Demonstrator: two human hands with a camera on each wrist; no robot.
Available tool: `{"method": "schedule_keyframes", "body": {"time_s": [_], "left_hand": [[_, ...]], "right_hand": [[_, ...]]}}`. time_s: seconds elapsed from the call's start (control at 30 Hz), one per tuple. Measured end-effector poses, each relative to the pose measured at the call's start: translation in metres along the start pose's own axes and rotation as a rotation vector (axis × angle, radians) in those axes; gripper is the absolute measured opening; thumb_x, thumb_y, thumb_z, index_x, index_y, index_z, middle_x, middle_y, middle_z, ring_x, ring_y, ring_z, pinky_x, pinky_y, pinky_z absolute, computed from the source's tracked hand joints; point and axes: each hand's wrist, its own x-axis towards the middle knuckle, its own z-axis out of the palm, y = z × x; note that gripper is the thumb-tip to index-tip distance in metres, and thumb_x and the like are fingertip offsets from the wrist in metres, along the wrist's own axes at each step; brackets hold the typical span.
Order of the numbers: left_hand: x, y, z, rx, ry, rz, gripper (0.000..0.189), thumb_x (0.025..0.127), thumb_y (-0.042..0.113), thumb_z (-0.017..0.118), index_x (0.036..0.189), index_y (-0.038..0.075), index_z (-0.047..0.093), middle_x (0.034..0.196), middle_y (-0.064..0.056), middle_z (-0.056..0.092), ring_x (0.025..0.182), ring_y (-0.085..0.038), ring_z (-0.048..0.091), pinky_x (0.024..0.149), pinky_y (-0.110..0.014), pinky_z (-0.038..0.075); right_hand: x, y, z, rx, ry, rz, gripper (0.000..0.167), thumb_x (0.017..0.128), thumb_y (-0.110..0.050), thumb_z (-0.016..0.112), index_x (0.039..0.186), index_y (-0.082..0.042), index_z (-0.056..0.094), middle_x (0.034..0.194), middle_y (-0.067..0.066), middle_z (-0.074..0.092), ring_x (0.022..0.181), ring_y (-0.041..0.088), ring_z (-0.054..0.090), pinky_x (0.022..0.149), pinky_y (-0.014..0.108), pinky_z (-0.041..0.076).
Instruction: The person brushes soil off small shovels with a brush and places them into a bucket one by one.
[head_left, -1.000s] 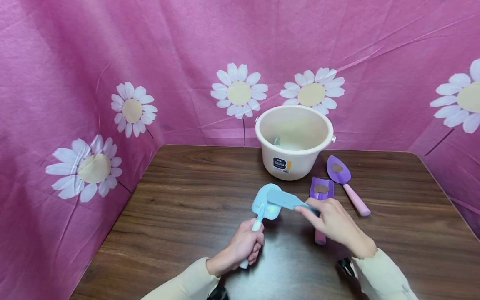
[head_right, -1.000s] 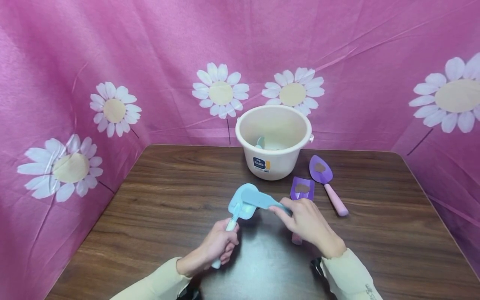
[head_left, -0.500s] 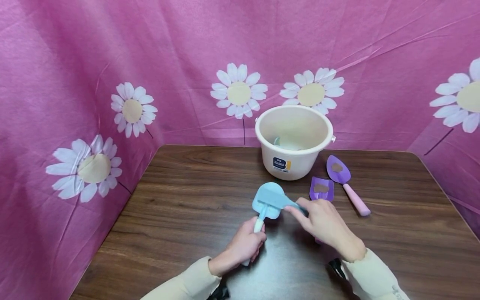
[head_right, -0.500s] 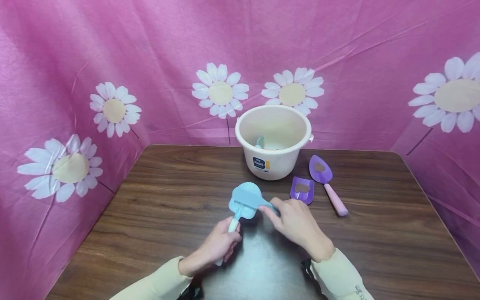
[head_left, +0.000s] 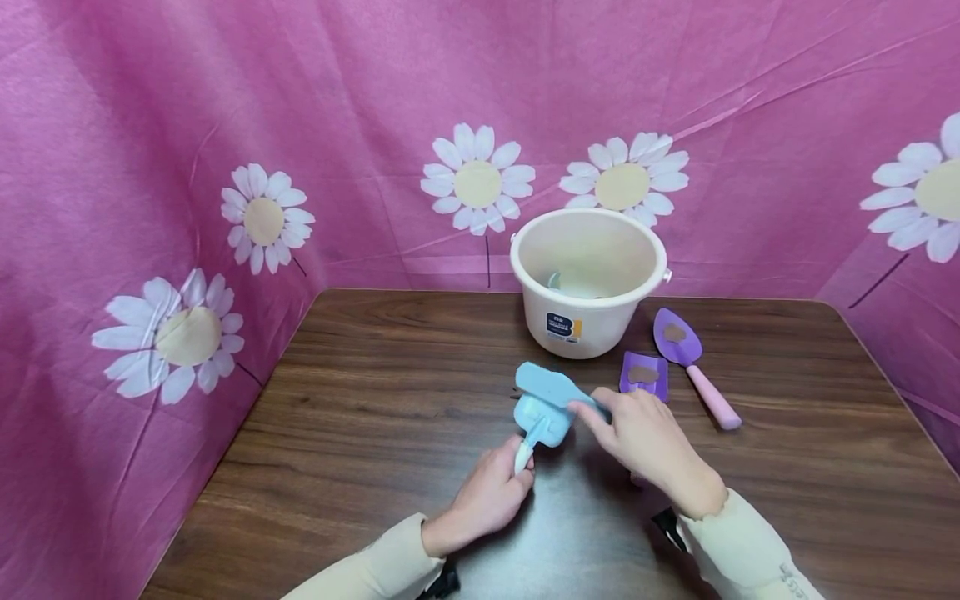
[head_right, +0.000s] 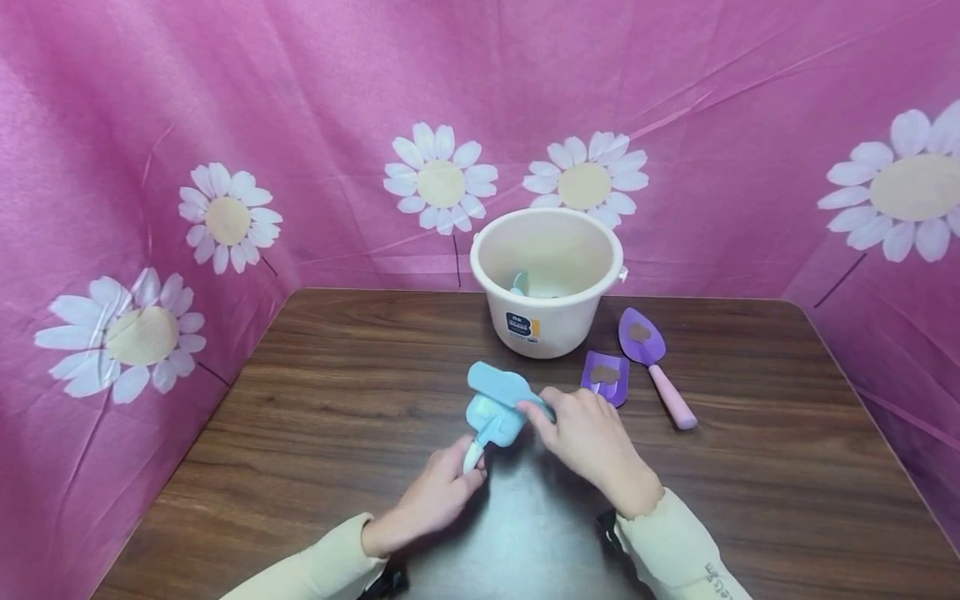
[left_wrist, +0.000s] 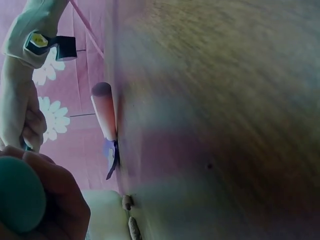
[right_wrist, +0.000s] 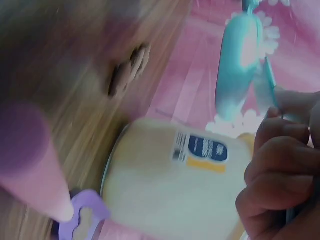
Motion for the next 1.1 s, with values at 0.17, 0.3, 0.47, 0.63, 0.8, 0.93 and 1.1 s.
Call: {"method": "schedule_keyframes", "body": {"time_s": [0.17,0.3,0.47,0.63,0.8,0.93,1.1], "left_hand": [[-0.001,-0.001,0.002,0.015,-0.007,0.001,0.008,0.083,0.008,0.055,0.082,0.017,0.053,0.061,0.01,0.041,0.056,-0.003,0.04,0.048,-0.019,0.036],[0.001,-0.002,0.003,-0.075,-0.019,-0.033,0.006,0.082,0.006,0.053,0.084,0.012,0.054,0.06,0.008,0.041,0.051,-0.003,0.04,0.044,-0.02,0.036],[0.004,0.0,0.0,-0.319,-0.032,-0.133,0.005,0.083,0.002,0.049,0.085,0.006,0.05,0.053,0.002,0.041,0.032,-0.007,0.038,0.03,-0.022,0.034],[0.004,0.0,-0.001,-0.386,-0.04,-0.151,0.006,0.084,0.001,0.046,0.083,0.006,0.048,0.05,0.001,0.041,0.029,-0.009,0.036,0.028,-0.021,0.033],[0.003,0.0,-0.002,-0.435,-0.067,-0.162,0.007,0.08,-0.002,0.046,0.081,0.005,0.047,0.047,0.002,0.039,0.029,-0.008,0.035,0.028,-0.02,0.031],[0.001,0.001,-0.002,-0.475,-0.085,-0.184,0.009,0.077,-0.003,0.048,0.08,0.005,0.046,0.047,0.003,0.039,0.029,-0.008,0.034,0.027,-0.02,0.029],[0.0,0.0,-0.001,-0.463,-0.084,-0.196,0.009,0.076,-0.003,0.049,0.079,0.006,0.047,0.047,0.003,0.039,0.028,-0.008,0.034,0.027,-0.02,0.029]], "right_hand": [[0.001,0.011,-0.005,-0.025,0.003,0.1,0.044,0.092,-0.037,0.063,0.06,-0.018,0.039,0.055,-0.008,0.023,0.046,0.01,0.028,0.042,0.023,0.024],[-0.002,0.015,-0.005,0.016,-0.037,0.098,0.043,0.094,-0.039,0.06,0.062,-0.019,0.04,0.056,-0.01,0.024,0.047,0.006,0.026,0.042,0.021,0.023],[-0.009,0.014,-0.005,0.131,-0.13,-0.049,0.038,0.093,-0.036,0.061,0.064,-0.025,0.041,0.056,-0.017,0.021,0.048,-0.004,0.02,0.041,0.016,0.022],[-0.012,0.014,-0.005,0.179,-0.163,-0.126,0.04,0.091,-0.035,0.064,0.062,-0.026,0.038,0.057,-0.019,0.02,0.049,-0.007,0.018,0.041,0.014,0.021],[-0.013,0.021,-0.005,0.24,-0.194,-0.12,0.042,0.091,-0.034,0.064,0.061,-0.024,0.036,0.057,-0.019,0.019,0.049,-0.008,0.017,0.041,0.014,0.021],[-0.011,0.029,-0.006,0.284,-0.217,-0.055,0.04,0.093,-0.034,0.063,0.061,-0.026,0.04,0.057,-0.018,0.021,0.049,-0.007,0.019,0.042,0.014,0.024],[-0.006,0.037,-0.009,0.194,-0.164,0.09,0.043,0.095,-0.039,0.058,0.061,-0.021,0.039,0.058,-0.014,0.021,0.052,-0.002,0.021,0.045,0.017,0.026]]}}
